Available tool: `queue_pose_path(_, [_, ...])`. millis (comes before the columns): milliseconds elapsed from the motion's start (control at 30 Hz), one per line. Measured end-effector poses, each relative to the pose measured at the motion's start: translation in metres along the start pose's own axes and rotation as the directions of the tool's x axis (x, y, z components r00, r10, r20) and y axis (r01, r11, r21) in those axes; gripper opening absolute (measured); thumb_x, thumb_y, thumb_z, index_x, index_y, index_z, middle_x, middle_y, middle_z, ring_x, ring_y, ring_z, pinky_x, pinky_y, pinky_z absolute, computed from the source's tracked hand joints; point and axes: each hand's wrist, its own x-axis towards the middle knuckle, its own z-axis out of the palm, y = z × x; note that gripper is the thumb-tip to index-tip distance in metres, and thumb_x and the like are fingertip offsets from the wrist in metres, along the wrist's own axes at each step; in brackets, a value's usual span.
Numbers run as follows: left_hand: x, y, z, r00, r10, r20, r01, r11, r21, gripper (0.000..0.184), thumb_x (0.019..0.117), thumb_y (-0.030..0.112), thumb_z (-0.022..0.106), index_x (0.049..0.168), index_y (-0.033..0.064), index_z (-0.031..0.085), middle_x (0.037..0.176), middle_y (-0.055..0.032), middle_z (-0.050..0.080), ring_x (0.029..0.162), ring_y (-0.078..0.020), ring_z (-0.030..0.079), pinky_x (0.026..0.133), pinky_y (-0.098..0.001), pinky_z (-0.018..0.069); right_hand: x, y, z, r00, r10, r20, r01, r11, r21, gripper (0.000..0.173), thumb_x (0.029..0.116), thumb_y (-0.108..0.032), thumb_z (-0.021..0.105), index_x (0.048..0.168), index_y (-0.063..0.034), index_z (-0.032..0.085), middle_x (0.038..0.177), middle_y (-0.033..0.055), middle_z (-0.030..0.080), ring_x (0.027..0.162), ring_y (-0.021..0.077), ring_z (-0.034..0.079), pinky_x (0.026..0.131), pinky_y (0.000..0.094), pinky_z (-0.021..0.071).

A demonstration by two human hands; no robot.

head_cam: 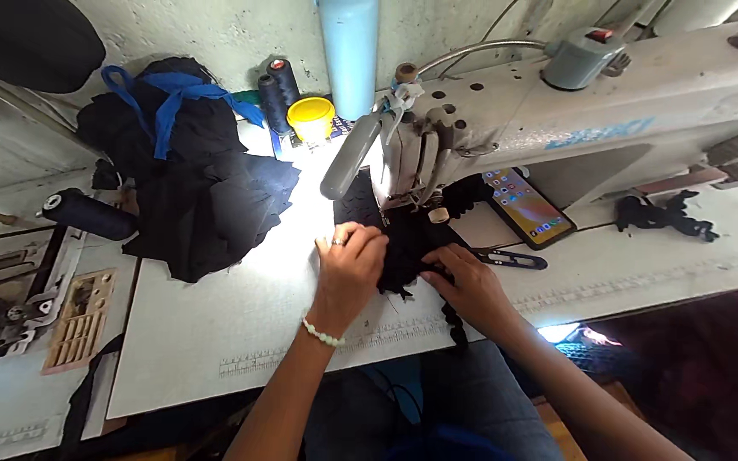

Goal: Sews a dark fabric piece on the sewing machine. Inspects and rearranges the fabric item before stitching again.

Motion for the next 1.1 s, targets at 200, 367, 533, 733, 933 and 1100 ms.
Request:
queue_pose_path(200, [-0.025, 0.021, 0.001, 0.989, -0.005, 0.150, 0.014, 0.999, -0.053, 0.020, 0.0986, 0.021, 0.065, 0.101, 0.0050, 0.076, 0.105, -0.0114, 0.074, 0.099, -0.0288, 0.070, 0.085, -0.0407, 0.0564, -0.001, -0.001, 0.001, 0.998, 0.034, -0.054, -0.032, 0.998, 0.051, 0.016, 0.0971, -0.010, 0.064, 0.106, 0.0010, 0.072, 0.096, 0.0170, 0.069, 0.085, 0.0287, 0.067, 0.078, 0.0409, 0.0559])
queue_pose_path(367, [0.010, 0.009, -0.016, 0.841, -0.360, 0.404, 0.460, 0.869, -0.184, 0.028, 0.1080, 0.021, 0.050, 0.110, -0.0026, 0.066, 0.084, -0.0150, 0.068, 0.079, -0.0275, 0.068, 0.076, -0.0459, 0.0547, -0.003, 0.007, -0.013, 0.978, 0.053, -0.203, -0.043, 0.998, 0.049, 0.021, 0.0996, -0.014, 0.063, 0.112, 0.0009, 0.071, 0.103, 0.0177, 0.069, 0.089, 0.0258, 0.070, 0.080, 0.0383, 0.0601])
queue_pose_path(533, [0.032, -0.005, -0.020, 0.720, -0.443, 0.534, 0.620, 0.756, -0.210, 0.030, 0.1114, 0.022, 0.043, 0.106, -0.0004, 0.062, 0.080, -0.0119, 0.060, 0.075, -0.0224, 0.059, 0.072, -0.0424, 0.0483, -0.028, 0.039, -0.040, 0.973, -0.001, -0.233, -0.052, 0.974, -0.222, 0.022, 0.0951, -0.014, 0.069, 0.109, 0.0028, 0.074, 0.106, 0.0265, 0.069, 0.103, 0.0483, 0.065, 0.084, 0.0615, 0.0517])
queue_pose_path(733, [0.022, -0.014, -0.013, 0.786, -0.458, 0.415, 0.602, 0.719, -0.347, 0.029, 0.1111, 0.023, 0.043, 0.102, 0.0030, 0.062, 0.083, -0.0074, 0.058, 0.076, -0.0164, 0.057, 0.072, -0.0379, 0.0477, -0.027, 0.049, -0.036, 0.943, -0.151, -0.298, 0.026, 0.922, -0.386, 0.023, 0.1033, -0.008, 0.054, 0.098, 0.0075, 0.070, 0.092, 0.0269, 0.068, 0.088, 0.0461, 0.068, 0.074, 0.0550, 0.0532])
queue_pose_path(933, [0.011, -0.031, -0.011, 0.683, -0.619, 0.388, 0.724, 0.504, -0.471, 0.036, 0.1122, 0.028, 0.039, 0.116, 0.0021, 0.063, 0.104, -0.0109, 0.066, 0.097, -0.0172, 0.063, 0.089, -0.0419, 0.0521, -0.017, -0.025, -0.022, 1.000, -0.011, -0.025, 0.018, 0.939, 0.342, 0.030, 0.1078, -0.017, 0.047, 0.112, 0.0048, 0.068, 0.085, 0.0110, 0.070, 0.067, 0.0127, 0.066, 0.062, 0.0288, 0.0566])
queue_pose_path(1100, [0.018, -0.023, -0.009, 0.673, -0.654, 0.345, 0.739, 0.582, -0.339, 0.038, 0.1123, 0.030, 0.039, 0.113, 0.0014, 0.063, 0.097, -0.0154, 0.065, 0.092, -0.0250, 0.064, 0.085, -0.0485, 0.0511, 0.016, -0.048, 0.016, 0.986, -0.076, 0.151, 0.018, 0.936, 0.353, 0.034, 0.1007, -0.029, 0.064, 0.111, 0.0015, 0.072, 0.095, 0.0143, 0.072, 0.081, 0.0189, 0.067, 0.076, 0.0334, 0.0551])
